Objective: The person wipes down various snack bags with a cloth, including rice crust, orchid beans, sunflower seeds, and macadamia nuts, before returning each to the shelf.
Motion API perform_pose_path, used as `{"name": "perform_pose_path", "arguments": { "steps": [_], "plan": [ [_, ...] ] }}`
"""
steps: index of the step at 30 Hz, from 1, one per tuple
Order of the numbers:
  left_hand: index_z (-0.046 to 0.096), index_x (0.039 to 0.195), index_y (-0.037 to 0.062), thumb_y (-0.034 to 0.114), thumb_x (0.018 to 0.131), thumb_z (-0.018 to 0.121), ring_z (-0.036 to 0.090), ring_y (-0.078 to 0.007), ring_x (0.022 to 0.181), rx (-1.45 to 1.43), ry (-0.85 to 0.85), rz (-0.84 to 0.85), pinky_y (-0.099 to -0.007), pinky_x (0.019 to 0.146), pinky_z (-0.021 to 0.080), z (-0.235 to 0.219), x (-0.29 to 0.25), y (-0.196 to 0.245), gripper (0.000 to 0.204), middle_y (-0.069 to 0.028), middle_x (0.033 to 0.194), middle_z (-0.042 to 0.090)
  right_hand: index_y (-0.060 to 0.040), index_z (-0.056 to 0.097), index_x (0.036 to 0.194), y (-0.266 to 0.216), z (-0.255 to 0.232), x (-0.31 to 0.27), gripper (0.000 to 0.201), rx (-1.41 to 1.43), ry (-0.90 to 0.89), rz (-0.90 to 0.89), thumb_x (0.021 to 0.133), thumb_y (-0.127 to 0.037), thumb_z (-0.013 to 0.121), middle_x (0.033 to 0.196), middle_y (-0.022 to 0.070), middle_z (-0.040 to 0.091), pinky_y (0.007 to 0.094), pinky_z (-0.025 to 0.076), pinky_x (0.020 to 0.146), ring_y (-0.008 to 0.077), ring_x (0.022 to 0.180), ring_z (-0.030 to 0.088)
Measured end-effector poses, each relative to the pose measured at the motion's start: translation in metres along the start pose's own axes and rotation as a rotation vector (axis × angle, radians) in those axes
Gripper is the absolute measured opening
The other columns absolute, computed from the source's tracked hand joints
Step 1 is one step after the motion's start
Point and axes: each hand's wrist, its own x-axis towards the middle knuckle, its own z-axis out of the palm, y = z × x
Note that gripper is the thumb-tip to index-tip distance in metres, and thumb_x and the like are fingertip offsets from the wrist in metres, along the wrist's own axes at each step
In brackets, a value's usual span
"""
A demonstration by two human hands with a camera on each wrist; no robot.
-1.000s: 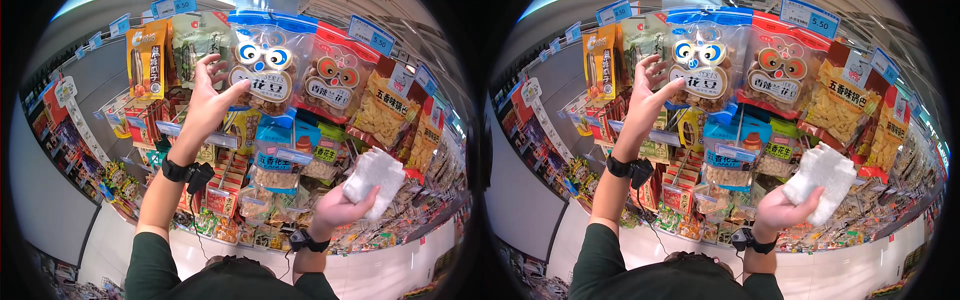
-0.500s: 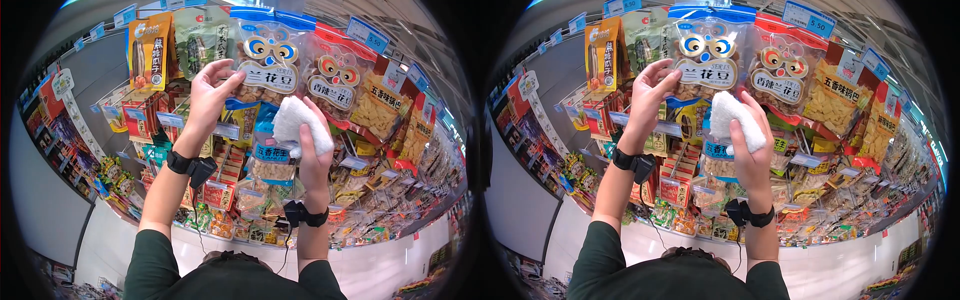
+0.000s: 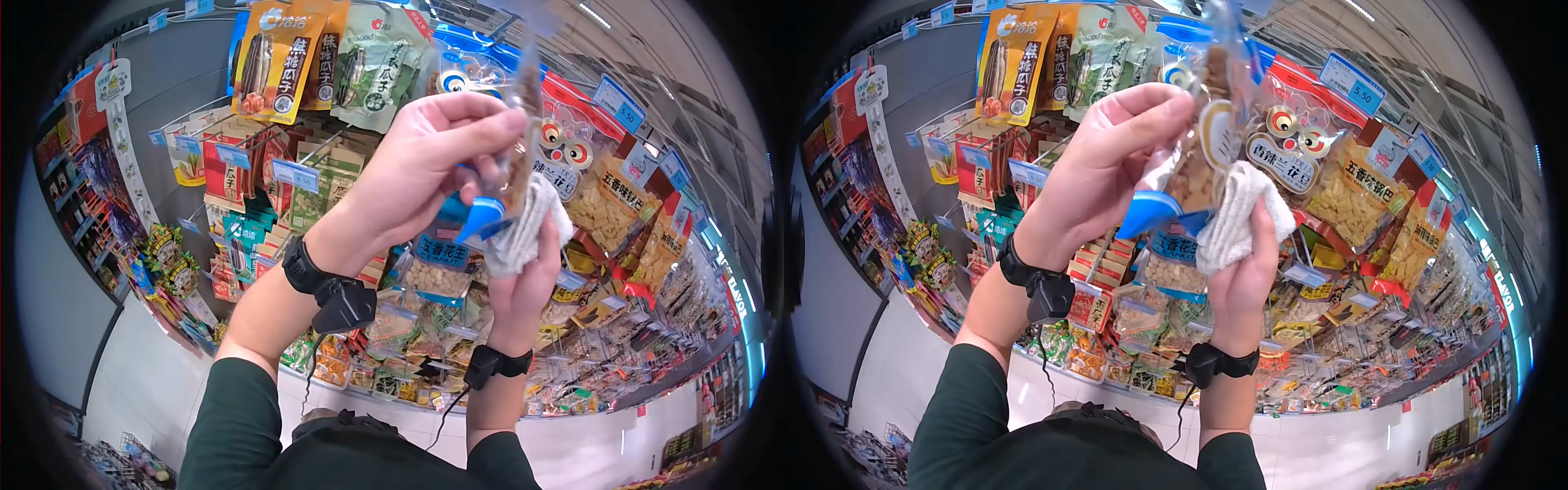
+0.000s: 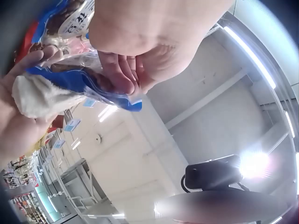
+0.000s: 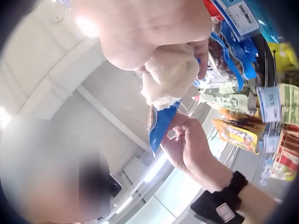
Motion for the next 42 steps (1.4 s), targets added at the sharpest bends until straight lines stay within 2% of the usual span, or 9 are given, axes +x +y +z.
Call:
{"name": "perform_pose_path", "arguments": {
  "steps": [6,13,19,21,28,29,35,37,42],
  "plan": [
    [0.064,0.105,0.0017,0.011,0.099,0.07,0.062,-0.0041,0.066,0.078,-0.152,-0.002,-0.0186,0.061,0.049,0.023,-0.03,0.008,0.012,0.0,0.08,0.066,0.0037,0.044,0.15,-0.03,0.015,-0.048,0.053,0.133,0.104,-0.142,0.108,-0.03,0.044,0.147,0.0166,0.056,0.0452,0.039,0.119,0.0283,0.136,0.054],
    [0.032,0.153,0.0015,0.015,0.101,0.067,0.047,-0.0186,0.138,0.037,-0.147,0.031,-0.0371,0.113,0.04,-0.009,-0.099,-0.044,0.064,-0.012,0.149,0.048,0.0106,0.049,0.144,-0.009,0.019,-0.101,0.047,-0.663,0.217,-0.428,0.108,-0.02,0.045,0.141,0.0182,0.059,0.0404,0.047,0.109,0.0262,0.125,0.06],
    [0.028,0.156,-0.003,0.026,0.109,0.053,0.044,-0.0206,0.142,-0.042,0.072,-0.492,-0.0369,0.119,0.033,-0.048,-0.202,-0.077,0.06,-0.0135,0.154,0.045,0.0107,0.062,0.129,0.018,-0.009,-0.138,0.033,-0.679,0.403,-0.052,0.103,-0.01,0.06,0.135,0.0172,0.066,0.037,0.05,0.104,0.0206,0.118,0.065],
    [0.027,0.156,-0.0038,0.029,0.111,0.048,0.044,-0.0206,0.141,-0.079,0.131,-0.532,-0.0362,0.12,0.032,-0.053,-0.229,-0.093,0.059,-0.0137,0.154,0.045,0.0092,0.061,0.132,0.027,0.001,-0.136,0.034,-0.997,0.416,-0.405,0.103,-0.009,0.06,0.136,0.0175,0.065,0.0393,0.049,0.107,0.0228,0.122,0.064],
    [0.039,0.152,-0.0009,0.04,0.115,0.026,0.048,-0.0251,0.142,0.493,0.141,-0.274,-0.0404,0.12,0.038,-0.068,-0.265,-0.091,0.057,-0.0159,0.153,0.048,-0.0051,0.063,0.14,0.084,0.038,-0.209,0.06,-1.506,-0.378,-0.201,0.08,-0.003,0.063,0.154,0.0178,0.052,0.0559,0.023,0.123,0.0429,0.151,0.037],
    [0.04,0.151,-0.001,0.043,0.115,0.025,0.051,-0.0263,0.138,-0.134,0.278,-0.358,-0.0416,0.117,0.041,-0.086,-0.284,-0.107,0.059,-0.0158,0.151,0.05,-0.0054,0.063,0.141,0.088,0.04,-0.224,0.061,-1.544,-0.482,-0.183,0.08,-0.004,0.062,0.155,0.0175,0.052,0.0545,0.023,0.124,0.0407,0.152,0.035],
    [0.039,0.152,-0.0007,0.049,0.113,0.026,0.058,-0.0277,0.132,0.115,0.613,-0.296,-0.0412,0.113,0.045,-0.058,-0.3,-0.071,0.064,-0.0149,0.145,0.057,-0.0008,0.056,0.147,0.082,0.011,-0.239,0.058,-1.444,-0.296,-0.114,0.088,0.0,0.062,0.157,0.0219,0.047,0.0534,0.029,0.121,0.0428,0.149,0.039],
    [0.002,0.163,-0.0016,0.049,0.113,0.03,0.043,-0.0281,0.146,0.05,0.299,-0.497,-0.0414,0.122,0.033,-0.056,-0.316,-0.062,0.077,-0.0187,0.163,0.033,0.0024,0.051,0.149,0.072,0.016,-0.234,0.056,-1.265,-0.191,-0.066,0.094,-0.002,0.057,0.16,0.0258,0.041,0.0499,0.027,0.124,0.0417,0.151,0.036],
    [0.012,0.164,-0.0021,0.055,0.112,0.027,0.021,-0.0254,0.156,0.307,0.191,-0.475,-0.0393,0.126,0.02,-0.022,-0.353,-0.076,0.078,-0.018,0.169,0.019,-0.0037,0.056,0.147,0.042,0.048,-0.253,0.062,-1.482,-0.44,-0.198,0.086,-0.003,0.063,0.161,0.0234,0.042,0.0531,0.026,0.123,0.045,0.152,0.033]
  ]
}}
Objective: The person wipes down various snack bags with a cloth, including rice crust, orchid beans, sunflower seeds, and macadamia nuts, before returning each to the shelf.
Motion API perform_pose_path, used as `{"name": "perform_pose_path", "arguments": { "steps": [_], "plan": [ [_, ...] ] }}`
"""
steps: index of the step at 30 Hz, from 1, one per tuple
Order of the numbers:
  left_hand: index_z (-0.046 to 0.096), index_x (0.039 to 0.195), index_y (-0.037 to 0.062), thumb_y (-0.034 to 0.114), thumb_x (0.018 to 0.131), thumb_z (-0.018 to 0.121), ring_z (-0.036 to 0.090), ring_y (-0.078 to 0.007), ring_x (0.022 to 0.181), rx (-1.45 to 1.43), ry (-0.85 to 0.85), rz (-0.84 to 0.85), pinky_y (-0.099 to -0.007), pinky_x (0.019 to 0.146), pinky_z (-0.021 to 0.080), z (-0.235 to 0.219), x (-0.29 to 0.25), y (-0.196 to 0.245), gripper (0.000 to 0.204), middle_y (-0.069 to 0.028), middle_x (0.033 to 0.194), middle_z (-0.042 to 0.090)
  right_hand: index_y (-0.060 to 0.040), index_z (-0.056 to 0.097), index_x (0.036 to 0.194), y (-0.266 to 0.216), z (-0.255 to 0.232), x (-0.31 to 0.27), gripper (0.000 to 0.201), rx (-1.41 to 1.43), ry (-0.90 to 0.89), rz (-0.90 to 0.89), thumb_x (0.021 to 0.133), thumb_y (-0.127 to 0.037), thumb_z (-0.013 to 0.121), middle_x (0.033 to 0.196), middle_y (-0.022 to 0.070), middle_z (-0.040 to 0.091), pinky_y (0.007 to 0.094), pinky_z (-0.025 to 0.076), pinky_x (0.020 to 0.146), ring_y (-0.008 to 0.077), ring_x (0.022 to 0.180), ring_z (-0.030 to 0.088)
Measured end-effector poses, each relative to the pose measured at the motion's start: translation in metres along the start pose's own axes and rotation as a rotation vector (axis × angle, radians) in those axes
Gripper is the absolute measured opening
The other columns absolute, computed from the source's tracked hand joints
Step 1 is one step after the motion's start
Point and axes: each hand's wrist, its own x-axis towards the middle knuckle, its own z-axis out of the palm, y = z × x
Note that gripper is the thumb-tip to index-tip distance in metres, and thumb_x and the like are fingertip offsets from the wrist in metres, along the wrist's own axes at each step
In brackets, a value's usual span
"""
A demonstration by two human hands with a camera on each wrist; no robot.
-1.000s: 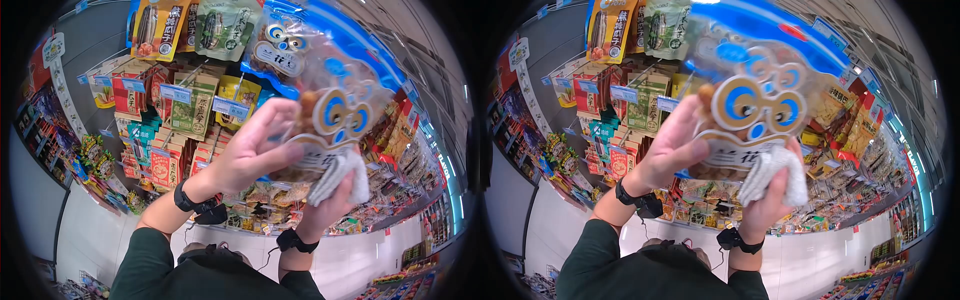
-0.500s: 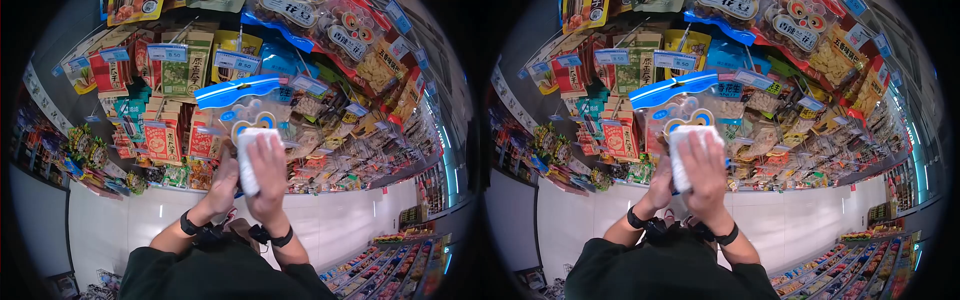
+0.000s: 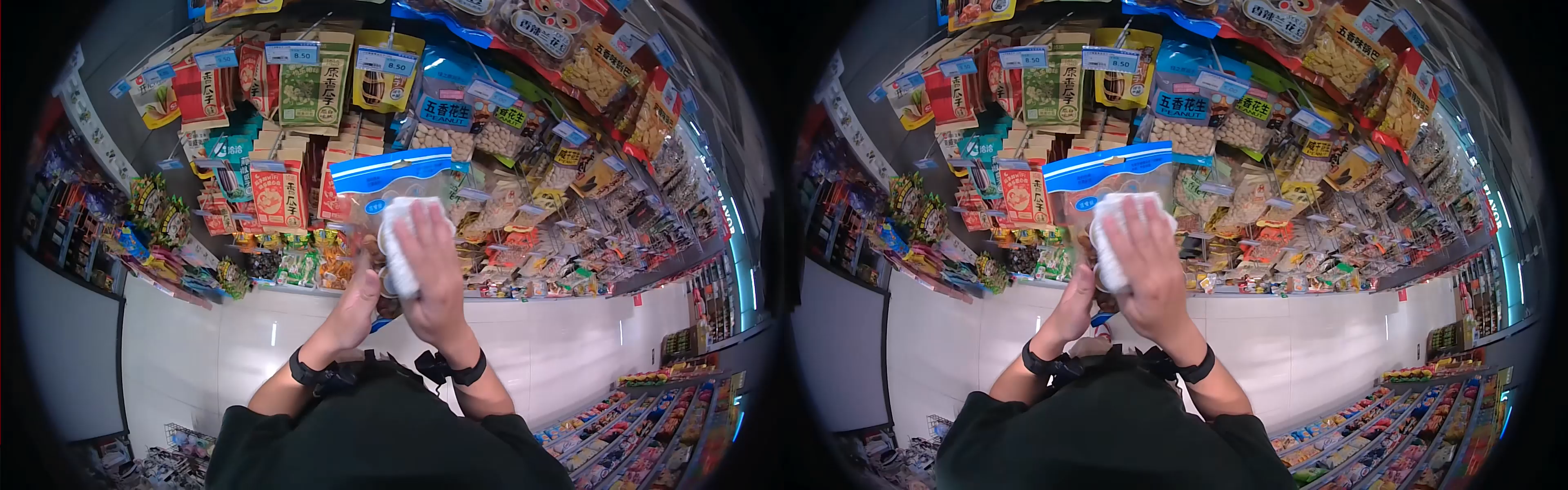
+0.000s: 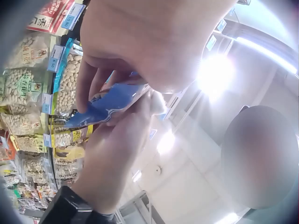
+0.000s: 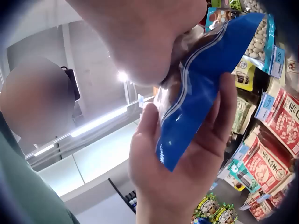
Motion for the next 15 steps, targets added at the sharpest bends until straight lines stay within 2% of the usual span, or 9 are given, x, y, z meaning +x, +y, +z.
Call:
{"name": "perform_pose_path", "arguments": {
  "steps": [1,4,7,9,10,11,12,13,15],
  "plan": [
    [0.017,0.164,0.001,0.053,0.112,0.028,0.029,-0.0259,0.153,-0.192,0.085,-0.046,-0.0398,0.125,0.025,0.01,-0.009,-0.006,0.074,-0.0168,0.166,0.027,-0.004,0.059,0.144,-0.009,-0.006,-0.009,0.061,0.019,-0.106,-0.08,0.083,-0.002,0.063,0.16,0.0222,0.044,0.0536,0.026,0.123,0.0448,0.151,0.034],
    [0.023,0.161,0.0038,0.048,0.114,0.026,0.046,-0.0243,0.143,-0.295,0.129,-0.097,-0.0387,0.119,0.038,0.023,-0.035,-0.001,0.065,-0.0124,0.159,0.042,-0.0037,0.06,0.143,-0.024,-0.019,-0.043,0.062,0.068,-0.219,-0.191,0.081,-0.003,0.064,0.159,0.0214,0.046,0.053,0.027,0.123,0.0444,0.15,0.036],
    [0.022,0.162,0.0035,0.049,0.113,0.027,0.043,-0.024,0.145,-0.311,0.114,-0.137,-0.0391,0.121,0.035,0.044,-0.062,0.007,0.067,-0.013,0.159,0.041,-0.0062,0.059,0.146,-0.021,-0.026,-0.097,0.063,0.107,-0.183,-0.147,0.083,-0.005,0.066,0.156,0.0192,0.049,0.053,0.031,0.121,0.0417,0.149,0.04],
    [0.022,0.161,0.0012,0.052,0.112,0.032,0.039,-0.0232,0.146,-0.086,0.066,-0.063,-0.0378,0.122,0.03,0.06,-0.079,0.008,0.071,-0.0142,0.159,0.04,-0.0033,0.056,0.147,-0.014,-0.033,-0.126,0.061,0.119,-0.039,0.048,0.087,-0.001,0.064,0.158,0.0221,0.046,0.0504,0.031,0.121,0.0415,0.15,0.039],
    [0.024,0.16,0.0001,0.053,0.112,0.033,0.041,-0.023,0.145,-0.019,-0.008,-0.11,-0.038,0.121,0.031,0.067,-0.089,0.013,0.072,-0.0146,0.158,0.042,-0.0033,0.056,0.147,-0.013,-0.038,-0.137,0.061,0.124,-0.03,0.044,0.087,-0.001,0.064,0.158,0.0221,0.046,0.0504,0.031,0.121,0.0415,0.15,0.039],
    [0.025,0.159,-0.001,0.053,0.111,0.034,0.043,-0.0229,0.143,0.052,-0.081,-0.162,-0.0381,0.12,0.032,0.075,-0.1,0.02,0.073,-0.0151,0.156,0.044,-0.0025,0.054,0.148,-0.015,-0.041,-0.147,0.059,0.193,0.062,0.178,0.09,0.0,0.063,0.158,0.0234,0.045,0.0491,0.031,0.122,0.0416,0.15,0.038],
    [0.028,0.157,-0.0029,0.05,0.112,0.036,0.051,-0.0288,0.138,0.238,-0.11,-0.165,-0.041,0.116,0.037,0.08,-0.111,0.02,0.07,-0.0197,0.148,0.053,-0.0016,0.053,0.149,-0.018,-0.042,-0.154,0.058,0.268,0.155,0.314,0.092,0.002,0.061,0.159,0.0248,0.044,0.0478,0.03,0.122,0.0418,0.151,0.037],
    [0.029,0.157,-0.0011,0.043,0.113,0.035,0.057,-0.0372,0.133,0.385,-0.142,-0.262,-0.0435,0.112,0.041,0.088,-0.124,0.026,0.063,-0.0241,0.139,0.06,-0.0009,0.052,0.149,-0.019,-0.043,-0.161,0.057,0.273,0.197,0.361,0.094,0.002,0.062,0.159,0.0254,0.043,0.0458,0.032,0.121,0.0411,0.15,0.038],
    [0.03,0.159,0.0022,0.04,0.113,0.034,0.058,-0.0429,0.131,0.609,-0.176,-0.367,-0.0442,0.11,0.042,0.102,-0.148,0.029,0.059,-0.026,0.139,0.06,-0.0006,0.052,0.149,-0.034,-0.039,-0.177,0.056,0.469,0.242,0.467,0.094,0.0,0.063,0.158,0.0257,0.044,0.0452,0.034,0.12,0.0412,0.148,0.041]
  ]
}}
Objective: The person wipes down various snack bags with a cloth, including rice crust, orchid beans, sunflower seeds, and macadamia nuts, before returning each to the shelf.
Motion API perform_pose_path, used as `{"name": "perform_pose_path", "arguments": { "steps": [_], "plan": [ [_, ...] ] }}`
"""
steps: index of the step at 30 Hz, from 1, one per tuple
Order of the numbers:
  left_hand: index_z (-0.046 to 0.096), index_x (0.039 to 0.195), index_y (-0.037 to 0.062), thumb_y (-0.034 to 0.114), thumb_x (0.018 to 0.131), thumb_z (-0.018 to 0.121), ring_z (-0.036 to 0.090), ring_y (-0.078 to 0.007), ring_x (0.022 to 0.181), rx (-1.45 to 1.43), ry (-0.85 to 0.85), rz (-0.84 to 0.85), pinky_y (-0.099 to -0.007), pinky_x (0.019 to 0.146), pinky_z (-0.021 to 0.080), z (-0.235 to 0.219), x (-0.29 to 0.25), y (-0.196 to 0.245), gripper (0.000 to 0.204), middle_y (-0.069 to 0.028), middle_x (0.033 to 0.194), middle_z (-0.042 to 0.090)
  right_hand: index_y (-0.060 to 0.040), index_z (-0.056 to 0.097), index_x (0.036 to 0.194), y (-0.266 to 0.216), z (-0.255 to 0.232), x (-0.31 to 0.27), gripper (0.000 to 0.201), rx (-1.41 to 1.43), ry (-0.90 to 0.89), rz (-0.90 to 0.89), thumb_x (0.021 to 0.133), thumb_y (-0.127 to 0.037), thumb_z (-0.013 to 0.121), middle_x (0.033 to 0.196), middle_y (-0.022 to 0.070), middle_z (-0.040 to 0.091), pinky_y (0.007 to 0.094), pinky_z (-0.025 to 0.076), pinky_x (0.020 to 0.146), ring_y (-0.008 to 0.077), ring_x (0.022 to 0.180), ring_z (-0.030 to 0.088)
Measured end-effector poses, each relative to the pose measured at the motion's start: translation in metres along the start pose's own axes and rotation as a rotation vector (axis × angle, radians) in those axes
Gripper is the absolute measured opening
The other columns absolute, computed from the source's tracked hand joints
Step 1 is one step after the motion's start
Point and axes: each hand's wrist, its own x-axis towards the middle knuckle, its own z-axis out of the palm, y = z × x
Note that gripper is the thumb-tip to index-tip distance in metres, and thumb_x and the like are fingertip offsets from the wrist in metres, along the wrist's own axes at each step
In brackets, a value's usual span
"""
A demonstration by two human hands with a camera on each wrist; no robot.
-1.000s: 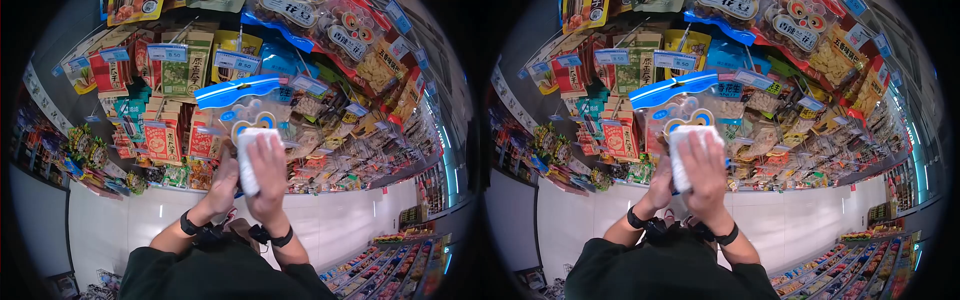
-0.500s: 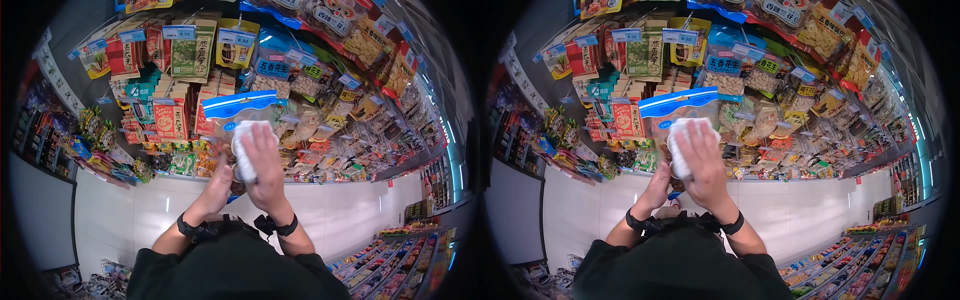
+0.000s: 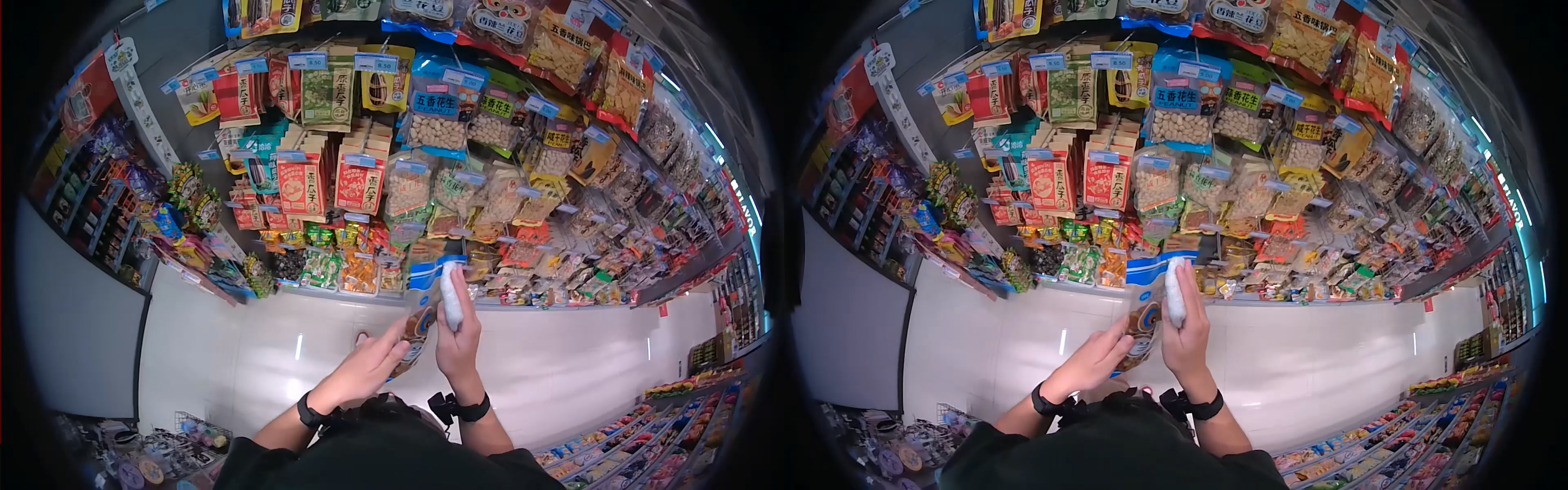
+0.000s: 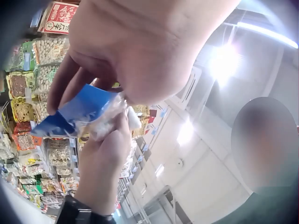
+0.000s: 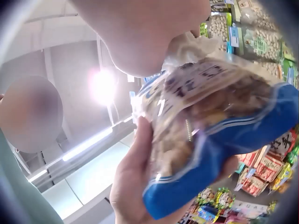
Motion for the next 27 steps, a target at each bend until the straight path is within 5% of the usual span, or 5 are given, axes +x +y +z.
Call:
{"name": "perform_pose_path", "arguments": {
  "steps": [4,7,12,20,27],
  "plan": [
    [0.03,0.16,0.0049,0.038,0.113,0.035,0.059,-0.0384,0.132,-0.049,0.148,0.029,-0.0434,0.111,0.042,0.023,-0.034,-0.013,0.058,-0.0248,0.139,0.06,-0.0014,0.051,0.15,-0.025,0.017,-0.041,0.054,-0.033,-0.215,-0.139,0.097,-0.002,0.061,0.159,0.0243,0.044,0.0454,0.031,0.122,0.0389,0.15,0.04],
    [0.031,0.16,0.0025,0.037,0.114,0.038,0.047,-0.0225,0.14,-0.379,0.387,0.044,-0.0374,0.116,0.037,0.032,-0.064,-0.029,0.058,-0.012,0.156,0.046,-0.0056,0.058,0.146,-0.035,0.027,-0.064,0.057,-0.027,-0.309,-0.267,0.09,-0.004,0.064,0.156,0.0215,0.049,0.0494,0.034,0.121,0.0398,0.146,0.044],
    [0.029,0.16,-0.0003,0.042,0.113,0.037,0.049,-0.0215,0.139,-0.569,0.617,0.009,-0.0356,0.117,0.037,0.032,-0.109,-0.032,0.063,-0.0143,0.151,0.05,-0.0083,0.061,0.144,-0.045,0.024,-0.084,0.066,-0.051,-0.617,-0.509,0.078,0.003,0.061,0.155,0.0162,0.05,0.0508,0.035,0.121,0.0375,0.147,0.044],
    [0.03,0.159,-0.0017,0.041,0.113,0.038,0.045,-0.0206,0.142,-0.426,0.419,0.081,-0.036,0.117,0.036,0.05,-0.124,-0.01,0.063,-0.0128,0.154,0.047,-0.0111,0.059,0.146,-0.066,0.017,-0.081,0.073,-0.053,-0.365,-0.407,0.075,0.004,0.06,0.156,0.0239,0.047,0.0525,0.035,0.12,0.043,0.145,0.044],
    [0.042,0.15,0.0026,0.041,0.114,0.032,0.059,-0.0296,0.131,-0.989,0.678,0.044,-0.0431,0.11,0.049,0.052,-0.115,-0.041,0.054,-0.0182,0.146,0.056,-0.0157,0.069,0.135,-0.08,-0.001,-0.108,0.066,-0.046,-0.545,-0.591,0.076,0.01,0.058,0.15,0.016,0.056,0.0491,0.037,0.12,0.0313,0.144,0.049]
  ]
}}
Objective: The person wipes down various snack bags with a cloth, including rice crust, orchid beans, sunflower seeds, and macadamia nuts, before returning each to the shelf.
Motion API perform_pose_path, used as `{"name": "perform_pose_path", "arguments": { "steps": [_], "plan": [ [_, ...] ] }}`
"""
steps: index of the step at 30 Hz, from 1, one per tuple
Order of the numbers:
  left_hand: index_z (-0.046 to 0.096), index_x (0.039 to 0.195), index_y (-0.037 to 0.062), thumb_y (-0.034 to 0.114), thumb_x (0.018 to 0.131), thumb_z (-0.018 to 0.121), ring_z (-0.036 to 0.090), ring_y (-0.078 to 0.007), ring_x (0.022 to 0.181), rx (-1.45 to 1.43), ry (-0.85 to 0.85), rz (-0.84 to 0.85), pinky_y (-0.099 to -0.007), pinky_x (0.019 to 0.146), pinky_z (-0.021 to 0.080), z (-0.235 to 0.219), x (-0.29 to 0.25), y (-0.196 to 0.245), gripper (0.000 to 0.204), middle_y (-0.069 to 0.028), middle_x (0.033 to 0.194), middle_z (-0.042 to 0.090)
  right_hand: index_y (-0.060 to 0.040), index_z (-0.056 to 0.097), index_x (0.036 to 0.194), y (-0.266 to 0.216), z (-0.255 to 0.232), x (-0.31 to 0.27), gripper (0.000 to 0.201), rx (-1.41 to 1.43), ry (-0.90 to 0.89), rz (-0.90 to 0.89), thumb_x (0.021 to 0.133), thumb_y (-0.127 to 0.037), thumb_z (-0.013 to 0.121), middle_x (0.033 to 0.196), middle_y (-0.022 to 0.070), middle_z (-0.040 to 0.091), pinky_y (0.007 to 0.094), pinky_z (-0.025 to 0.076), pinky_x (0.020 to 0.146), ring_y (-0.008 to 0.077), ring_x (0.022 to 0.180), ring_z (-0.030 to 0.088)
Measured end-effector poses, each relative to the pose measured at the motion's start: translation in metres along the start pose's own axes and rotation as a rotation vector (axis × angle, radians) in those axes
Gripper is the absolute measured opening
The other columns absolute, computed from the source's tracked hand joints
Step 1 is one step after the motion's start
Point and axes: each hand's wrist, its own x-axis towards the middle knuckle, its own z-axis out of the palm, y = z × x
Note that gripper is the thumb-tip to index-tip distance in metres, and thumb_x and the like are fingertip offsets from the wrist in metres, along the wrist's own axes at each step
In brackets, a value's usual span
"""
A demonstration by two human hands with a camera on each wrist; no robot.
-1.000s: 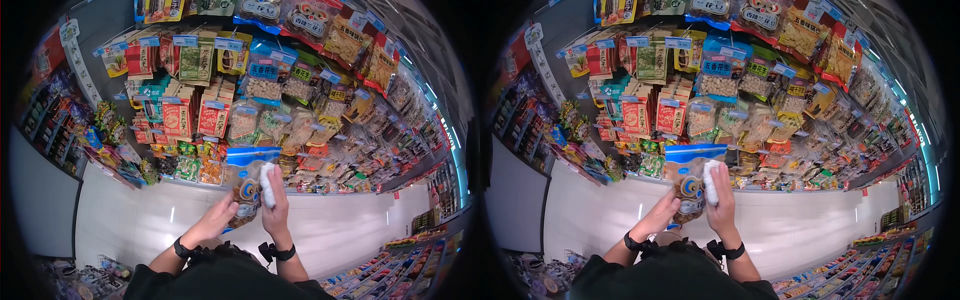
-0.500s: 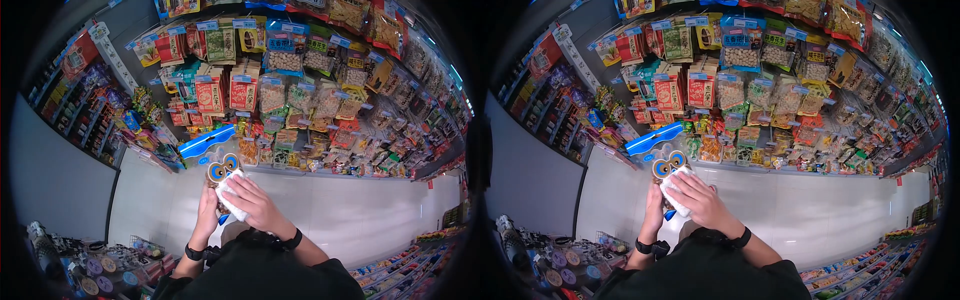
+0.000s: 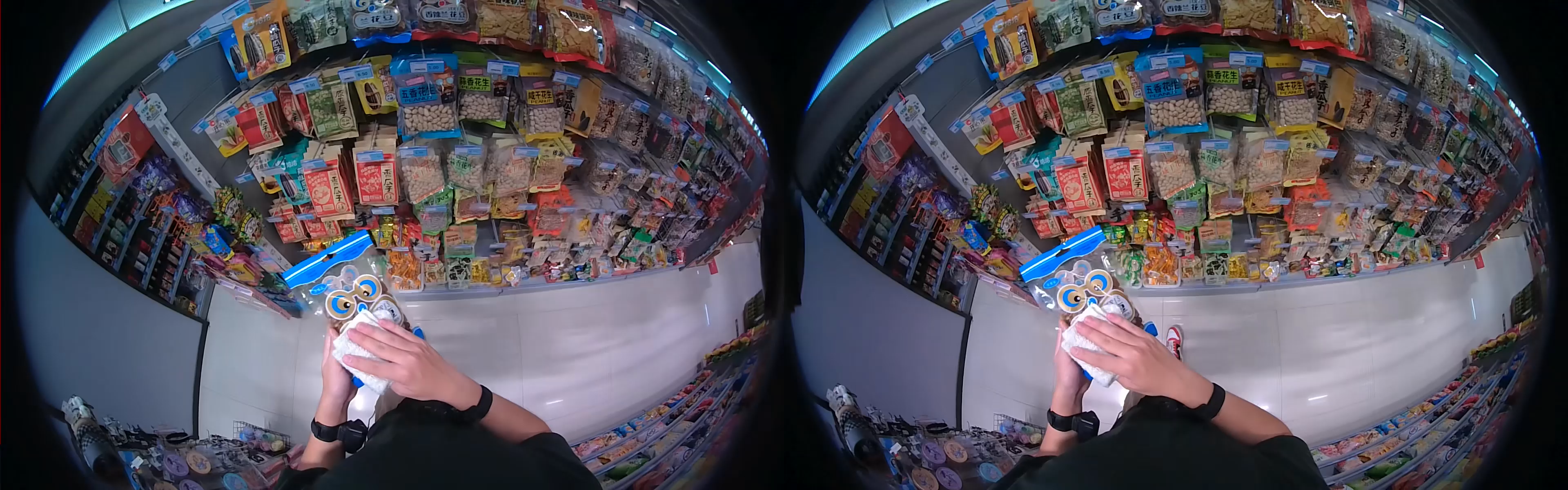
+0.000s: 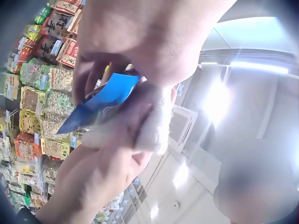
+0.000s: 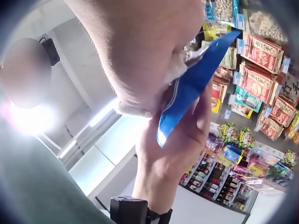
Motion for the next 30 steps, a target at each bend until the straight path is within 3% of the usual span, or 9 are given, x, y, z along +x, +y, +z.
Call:
{"name": "perform_pose_path", "arguments": {
  "steps": [6,8,9,11,13,19,22,27,30],
  "plan": [
    [0.035,0.153,0.0033,0.039,0.114,0.031,0.059,-0.0311,0.132,0.001,-0.112,0.128,-0.0466,0.111,0.049,0.027,-0.005,0.024,0.053,-0.0179,0.148,0.053,-0.0144,0.067,0.138,0.032,-0.025,-0.031,0.054,-0.09,0.215,0.285,0.086,-0.003,0.066,0.147,0.0182,0.058,0.0436,0.047,0.111,0.0294,0.136,0.057],
    [0.034,0.154,0.0028,0.039,0.114,0.032,0.058,-0.0303,0.133,0.029,-0.114,0.137,-0.0465,0.112,0.049,0.035,-0.008,0.027,0.054,-0.0176,0.149,0.053,-0.0087,0.064,0.138,0.045,-0.021,-0.043,0.041,0.513,0.432,0.82,0.097,-0.011,0.065,0.14,0.0176,0.064,0.0362,0.052,0.103,0.0223,0.126,0.064],
    [0.035,0.154,0.0027,0.038,0.114,0.033,0.058,-0.0292,0.133,0.038,-0.099,0.115,-0.0452,0.111,0.049,0.034,-0.007,0.025,0.054,-0.0169,0.149,0.053,-0.0087,0.064,0.138,0.049,-0.023,-0.044,0.041,0.516,0.441,0.815,0.097,-0.011,0.065,0.14,0.0176,0.064,0.0362,0.052,0.103,0.0223,0.126,0.064],
    [0.037,0.153,0.0021,0.037,0.114,0.035,0.058,-0.0272,0.133,0.108,-0.152,0.102,-0.0432,0.111,0.049,0.037,-0.002,0.021,0.052,-0.0157,0.148,0.054,-0.0026,0.061,0.137,0.052,-0.027,-0.049,0.036,1.237,0.45,1.006,0.105,-0.018,0.062,0.13,0.0122,0.069,0.0307,0.052,0.099,0.015,0.116,0.066],
    [0.042,0.15,0.0011,0.035,0.114,0.039,0.06,-0.0211,0.127,0.224,-0.119,0.076,-0.0384,0.107,0.049,0.034,0.005,0.01,0.05,-0.0129,0.143,0.058,0.0021,0.06,0.135,0.044,-0.027,-0.049,0.039,1.536,0.541,0.988,0.101,-0.015,0.069,0.122,0.0072,0.07,0.0302,0.053,0.098,0.0135,0.11,0.068],
    [0.038,0.153,0.0029,0.03,0.109,0.054,0.056,-0.0168,0.128,0.641,-0.175,-0.017,-0.0337,0.106,0.047,0.039,0.01,0.023,0.054,-0.0136,0.146,0.054,0.0037,0.061,0.136,0.045,-0.028,-0.044,0.051,1.118,0.478,0.792,0.089,-0.005,0.08,0.12,0.0063,0.072,0.0291,0.055,0.094,0.013,0.105,0.069],
    [0.014,0.164,0.0101,0.029,0.091,0.08,0.037,-0.0301,0.148,0.531,-0.091,0.31,-0.0457,0.118,0.036,0.054,0.01,0.014,0.1,-0.0191,0.164,0.03,0.0023,0.062,0.137,0.03,-0.029,-0.03,0.054,0.761,0.602,0.74,0.088,-0.006,0.082,0.12,0.0087,0.074,0.0293,0.057,0.089,0.0155,0.103,0.071],
    [0.016,0.164,0.0071,0.045,0.084,0.084,0.033,-0.0308,0.152,0.335,-0.34,0.371,-0.0456,0.123,0.029,0.048,0.004,-0.008,0.111,-0.0173,0.167,0.027,-0.0069,0.066,0.137,-0.004,-0.02,-0.014,0.054,0.334,0.52,0.502,0.086,-0.009,0.082,0.133,0.0188,0.069,0.0356,0.056,0.095,0.0315,0.12,0.069],
    [0.03,0.159,0.0031,0.066,0.096,0.057,0.044,-0.0312,0.146,0.042,-0.349,0.093,-0.0438,0.121,0.034,0.013,0.008,-0.027,0.094,-0.0172,0.16,0.04,-0.01,0.068,0.136,-0.011,-0.015,-0.008,0.053,0.154,0.169,0.099,0.084,-0.014,0.078,0.148,0.0144,0.059,0.0517,0.04,0.114,0.0401,0.144,0.046]
  ]
}}
